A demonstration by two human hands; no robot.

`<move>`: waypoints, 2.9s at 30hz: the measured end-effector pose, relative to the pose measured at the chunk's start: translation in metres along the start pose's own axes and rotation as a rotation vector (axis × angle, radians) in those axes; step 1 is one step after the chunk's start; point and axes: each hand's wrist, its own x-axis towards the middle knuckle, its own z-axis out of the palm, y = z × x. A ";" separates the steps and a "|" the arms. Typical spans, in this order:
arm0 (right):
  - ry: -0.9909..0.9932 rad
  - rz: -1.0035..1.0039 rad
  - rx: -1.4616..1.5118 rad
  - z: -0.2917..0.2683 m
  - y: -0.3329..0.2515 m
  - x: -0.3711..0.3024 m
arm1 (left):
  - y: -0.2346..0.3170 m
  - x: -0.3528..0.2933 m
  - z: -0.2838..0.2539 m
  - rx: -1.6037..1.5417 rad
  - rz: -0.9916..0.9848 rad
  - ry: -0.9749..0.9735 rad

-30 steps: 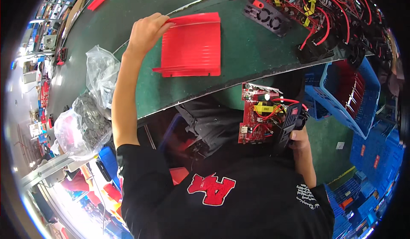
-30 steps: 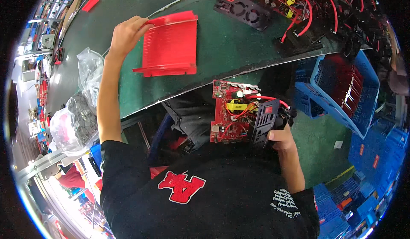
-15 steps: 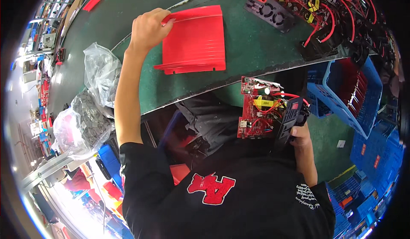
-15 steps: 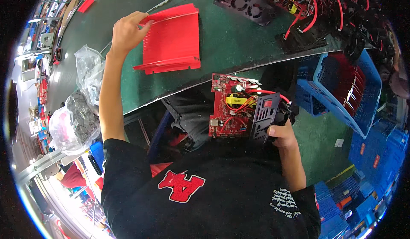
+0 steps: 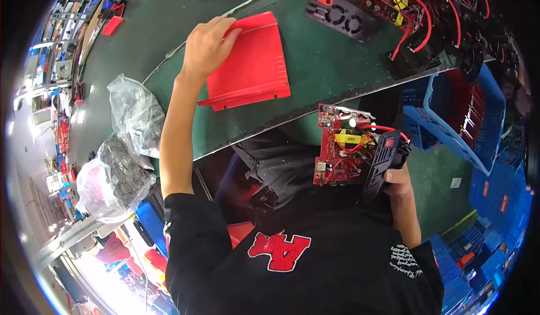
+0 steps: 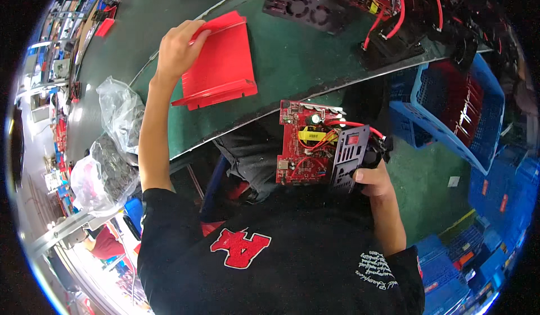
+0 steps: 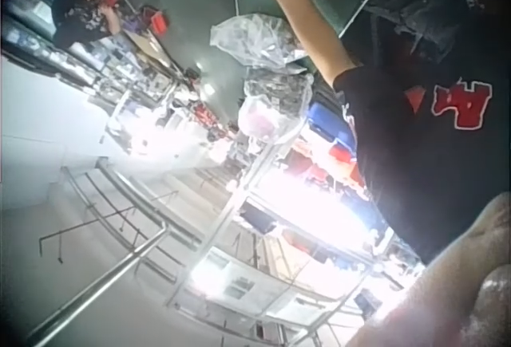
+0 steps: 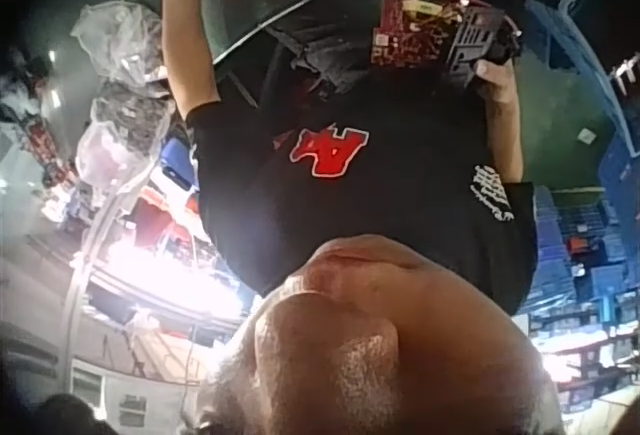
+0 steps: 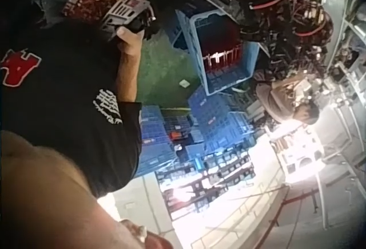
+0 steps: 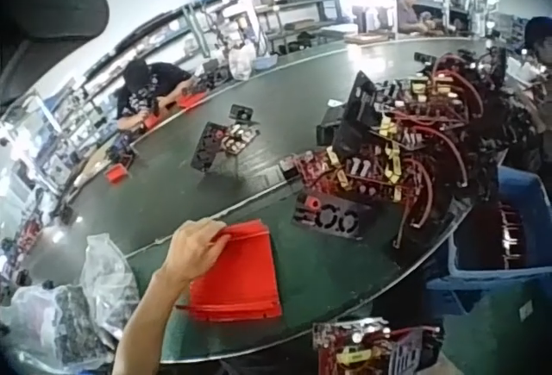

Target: Assembling circuit boards with plastic housings and internal components on a factory line.

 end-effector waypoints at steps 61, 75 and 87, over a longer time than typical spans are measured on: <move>0.174 -0.023 0.012 0.008 -0.008 0.002 | 0.012 0.007 -0.009 -0.184 -0.262 -0.211; 0.137 0.005 -0.013 0.003 -0.006 0.004 | 0.005 -0.002 -0.005 -0.187 -0.194 -0.157; 0.152 -0.015 -0.036 0.006 -0.006 0.007 | 0.008 -0.001 -0.005 -0.175 -0.215 -0.178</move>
